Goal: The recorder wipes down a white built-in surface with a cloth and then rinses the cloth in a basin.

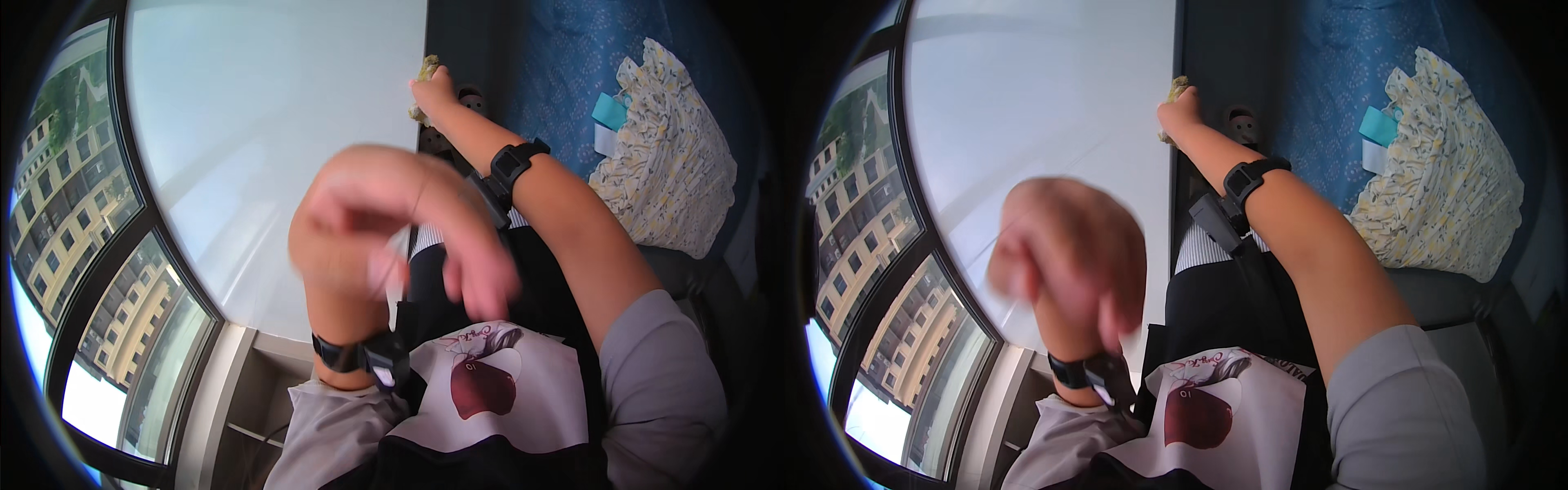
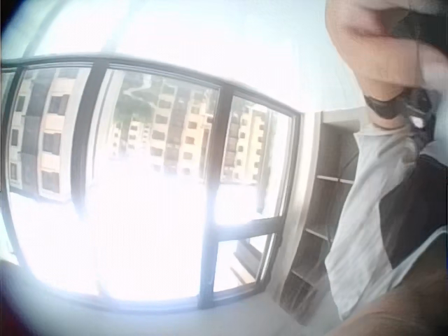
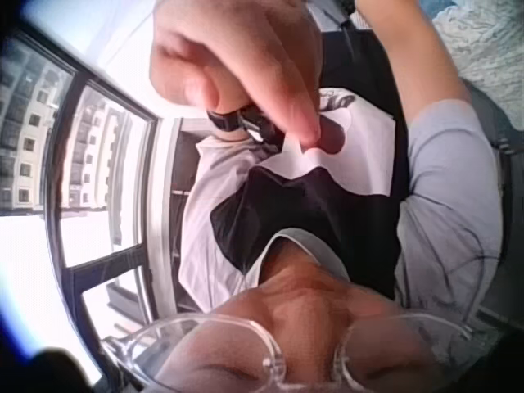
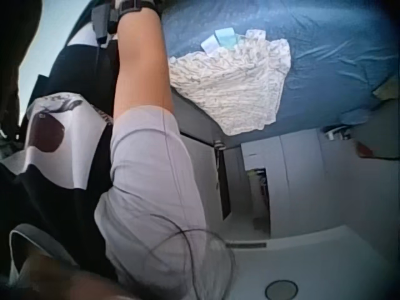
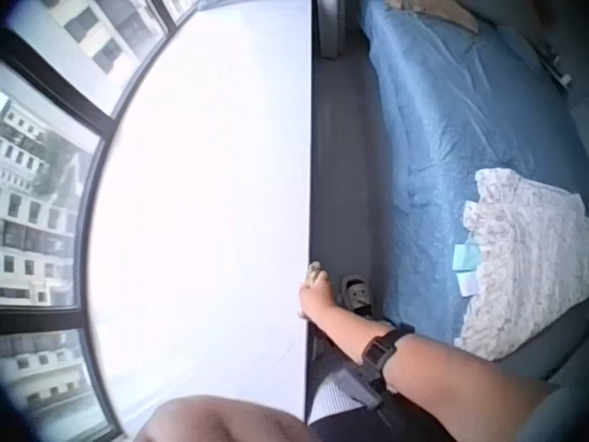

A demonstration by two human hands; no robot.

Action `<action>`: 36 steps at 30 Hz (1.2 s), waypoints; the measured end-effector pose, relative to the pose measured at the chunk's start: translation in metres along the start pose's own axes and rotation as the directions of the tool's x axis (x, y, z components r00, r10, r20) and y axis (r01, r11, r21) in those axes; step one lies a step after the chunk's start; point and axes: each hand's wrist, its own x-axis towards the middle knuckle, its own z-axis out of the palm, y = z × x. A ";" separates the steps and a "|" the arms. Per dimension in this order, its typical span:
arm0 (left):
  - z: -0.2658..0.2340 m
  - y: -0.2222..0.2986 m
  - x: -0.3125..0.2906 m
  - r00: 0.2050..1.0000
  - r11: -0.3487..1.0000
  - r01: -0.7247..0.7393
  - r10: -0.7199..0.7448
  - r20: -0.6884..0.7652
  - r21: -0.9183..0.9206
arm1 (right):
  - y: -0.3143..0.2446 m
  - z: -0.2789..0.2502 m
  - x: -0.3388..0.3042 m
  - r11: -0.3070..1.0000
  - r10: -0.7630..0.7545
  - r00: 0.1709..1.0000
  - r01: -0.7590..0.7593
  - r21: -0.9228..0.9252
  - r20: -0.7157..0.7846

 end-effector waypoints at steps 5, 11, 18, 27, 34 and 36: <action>-0.084 -0.016 -0.073 0.093 0.792 0.479 0.384 -0.919 0.379 | -0.045 -0.002 0.018 0.932 -0.063 0.997 0.070 0.355 -0.032; -0.150 -0.019 -0.100 0.140 0.079 0.957 0.714 -0.686 0.278 | -0.008 0.009 0.014 0.919 -0.248 0.947 0.297 0.259 -0.204; -0.182 -0.018 -0.061 0.578 -0.474 0.813 0.591 -0.563 0.337 | 0.085 0.041 -0.074 0.978 0.011 1.000 -0.011 0.208 0.002; -0.249 0.008 0.041 0.623 -0.593 0.756 0.524 -0.581 0.276 | -0.096 -0.013 0.119 0.873 -0.294 0.912 0.378 0.309 -0.287; -0.304 0.061 0.132 0.548 -0.587 0.790 0.547 -0.633 0.176 | -0.114 -0.024 0.152 0.894 -0.324 0.918 0.376 0.244 -0.228; -0.313 0.082 0.151 0.441 -0.581 0.812 0.559 -0.702 0.048 | -0.085 -0.009 0.102 0.944 -0.191 0.980 0.199 0.264 -0.057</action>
